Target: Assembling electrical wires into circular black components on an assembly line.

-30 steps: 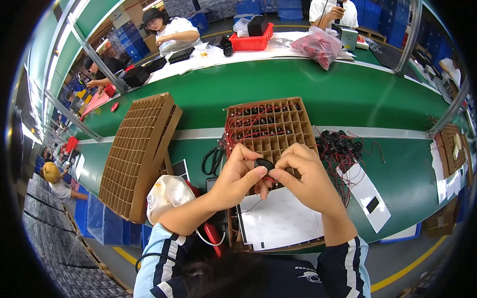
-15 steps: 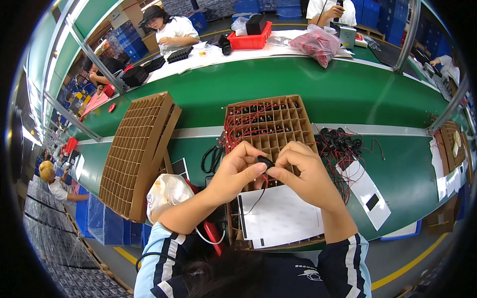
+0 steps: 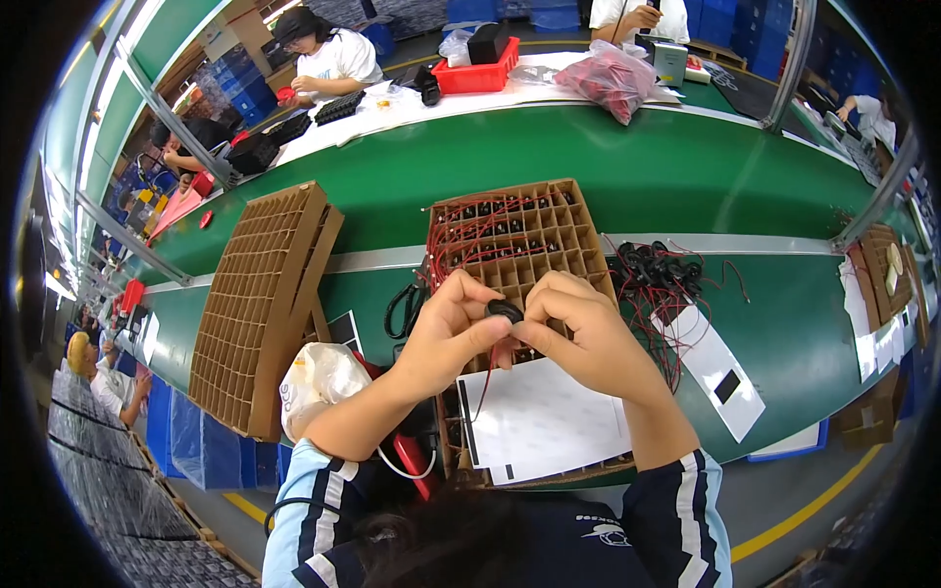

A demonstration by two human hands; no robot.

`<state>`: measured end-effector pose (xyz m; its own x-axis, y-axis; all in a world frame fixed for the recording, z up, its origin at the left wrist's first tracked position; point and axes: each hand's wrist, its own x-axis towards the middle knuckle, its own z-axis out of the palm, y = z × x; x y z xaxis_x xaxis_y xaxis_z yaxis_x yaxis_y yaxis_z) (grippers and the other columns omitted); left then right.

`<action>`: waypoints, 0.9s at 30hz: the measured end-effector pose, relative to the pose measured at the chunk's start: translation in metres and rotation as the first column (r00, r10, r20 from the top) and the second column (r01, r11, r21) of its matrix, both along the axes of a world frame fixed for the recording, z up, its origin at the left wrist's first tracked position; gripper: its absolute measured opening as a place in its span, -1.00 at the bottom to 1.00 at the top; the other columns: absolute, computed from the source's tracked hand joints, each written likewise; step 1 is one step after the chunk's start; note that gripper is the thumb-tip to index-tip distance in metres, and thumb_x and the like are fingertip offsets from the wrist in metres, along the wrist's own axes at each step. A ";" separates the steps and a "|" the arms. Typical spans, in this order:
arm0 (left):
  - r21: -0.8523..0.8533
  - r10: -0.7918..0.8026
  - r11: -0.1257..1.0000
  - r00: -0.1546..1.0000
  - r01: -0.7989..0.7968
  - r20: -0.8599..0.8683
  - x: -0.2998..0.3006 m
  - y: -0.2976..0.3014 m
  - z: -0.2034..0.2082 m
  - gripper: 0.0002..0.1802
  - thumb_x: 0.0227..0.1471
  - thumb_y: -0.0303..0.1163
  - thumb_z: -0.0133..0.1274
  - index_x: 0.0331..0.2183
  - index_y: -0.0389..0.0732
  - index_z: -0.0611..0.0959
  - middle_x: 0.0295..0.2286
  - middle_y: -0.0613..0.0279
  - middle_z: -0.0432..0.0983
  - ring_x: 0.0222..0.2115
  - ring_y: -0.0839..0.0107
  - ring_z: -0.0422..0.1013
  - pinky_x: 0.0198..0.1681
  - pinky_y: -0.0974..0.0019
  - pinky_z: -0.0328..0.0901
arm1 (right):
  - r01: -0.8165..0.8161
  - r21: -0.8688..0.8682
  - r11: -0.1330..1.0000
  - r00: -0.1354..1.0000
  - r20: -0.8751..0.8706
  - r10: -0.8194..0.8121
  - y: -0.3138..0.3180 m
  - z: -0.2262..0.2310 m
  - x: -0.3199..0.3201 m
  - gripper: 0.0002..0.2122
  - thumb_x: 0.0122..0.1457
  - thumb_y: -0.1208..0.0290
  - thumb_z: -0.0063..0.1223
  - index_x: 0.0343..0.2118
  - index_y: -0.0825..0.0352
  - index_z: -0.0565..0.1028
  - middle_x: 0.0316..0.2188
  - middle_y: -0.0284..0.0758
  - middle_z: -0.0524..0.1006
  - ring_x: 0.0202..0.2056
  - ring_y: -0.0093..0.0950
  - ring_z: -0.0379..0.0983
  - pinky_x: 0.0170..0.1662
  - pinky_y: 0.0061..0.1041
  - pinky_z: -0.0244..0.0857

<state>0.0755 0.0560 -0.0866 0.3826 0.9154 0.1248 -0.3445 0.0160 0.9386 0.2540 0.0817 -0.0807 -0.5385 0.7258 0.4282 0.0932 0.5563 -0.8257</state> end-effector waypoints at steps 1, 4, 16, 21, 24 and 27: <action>-0.006 0.025 1.000 0.998 -0.025 -0.051 0.001 -0.001 0.002 -0.73 0.03 -0.42 -0.05 -0.34 -0.23 0.19 -0.52 0.14 0.38 -0.61 0.52 0.34 -0.57 0.50 0.25 | 0.008 0.009 1.000 1.000 0.011 -0.008 0.000 -0.001 0.000 -0.84 0.00 0.46 0.04 -0.60 0.39 0.35 -0.57 -0.37 0.30 -0.49 -0.51 0.19 -0.43 -0.58 0.06; -0.025 0.044 0.999 0.995 -0.046 -0.092 0.001 -0.001 0.003 -0.72 0.00 -0.43 -0.01 -0.35 -0.24 0.21 -0.50 0.16 0.38 -0.59 0.52 0.35 -0.54 0.48 0.28 | 0.021 0.034 0.999 0.999 0.027 -0.022 -0.001 -0.002 0.001 -0.84 0.00 0.47 0.03 -0.60 0.39 0.34 -0.57 -0.37 0.29 -0.49 -0.51 0.19 -0.43 -0.58 0.06; 0.013 0.152 0.988 0.985 -0.151 -0.077 0.000 0.013 -0.008 -0.75 -0.01 -0.51 -0.02 -0.31 -0.27 0.26 -0.52 0.16 0.43 -0.56 0.51 0.38 -0.50 0.51 0.28 | 0.007 0.021 1.000 1.000 -0.005 -0.007 -0.007 0.007 -0.001 -0.90 0.00 0.52 0.00 -0.55 0.42 0.37 -0.51 -0.34 0.27 -0.45 -0.52 0.21 -0.37 -0.60 0.11; 0.000 0.188 0.982 0.973 -0.190 -0.137 -0.001 0.013 -0.010 -0.78 0.02 -0.44 -0.04 -0.33 -0.26 0.26 -0.50 0.16 0.44 -0.58 0.49 0.41 -0.54 0.54 0.25 | 0.031 0.014 0.999 0.999 -0.029 -0.031 -0.004 -0.002 -0.003 -0.90 -0.01 0.50 0.00 -0.56 0.40 0.37 -0.51 -0.37 0.28 -0.45 -0.57 0.18 -0.36 -0.63 0.06; -0.018 0.165 0.986 0.985 -0.166 -0.050 0.002 0.013 -0.016 -0.77 0.05 -0.40 -0.08 -0.33 -0.25 0.22 -0.51 0.13 0.44 -0.58 0.47 0.42 -0.56 0.55 0.24 | 0.055 0.008 0.998 0.998 -0.025 -0.055 0.004 -0.008 -0.001 -0.88 0.02 0.48 -0.01 -0.57 0.41 0.38 -0.52 -0.36 0.27 -0.45 -0.55 0.20 -0.36 -0.62 0.08; -0.030 0.129 0.991 0.991 -0.130 -0.024 0.002 0.016 -0.020 -0.76 0.06 -0.42 -0.11 -0.32 -0.25 0.17 -0.53 0.11 0.42 -0.57 0.45 0.41 -0.53 0.50 0.28 | 0.105 -0.015 0.994 0.994 -0.014 -0.105 0.009 -0.015 -0.001 -0.87 0.02 0.47 0.00 -0.56 0.42 0.40 -0.53 -0.36 0.28 -0.48 -0.57 0.22 -0.42 -0.61 0.12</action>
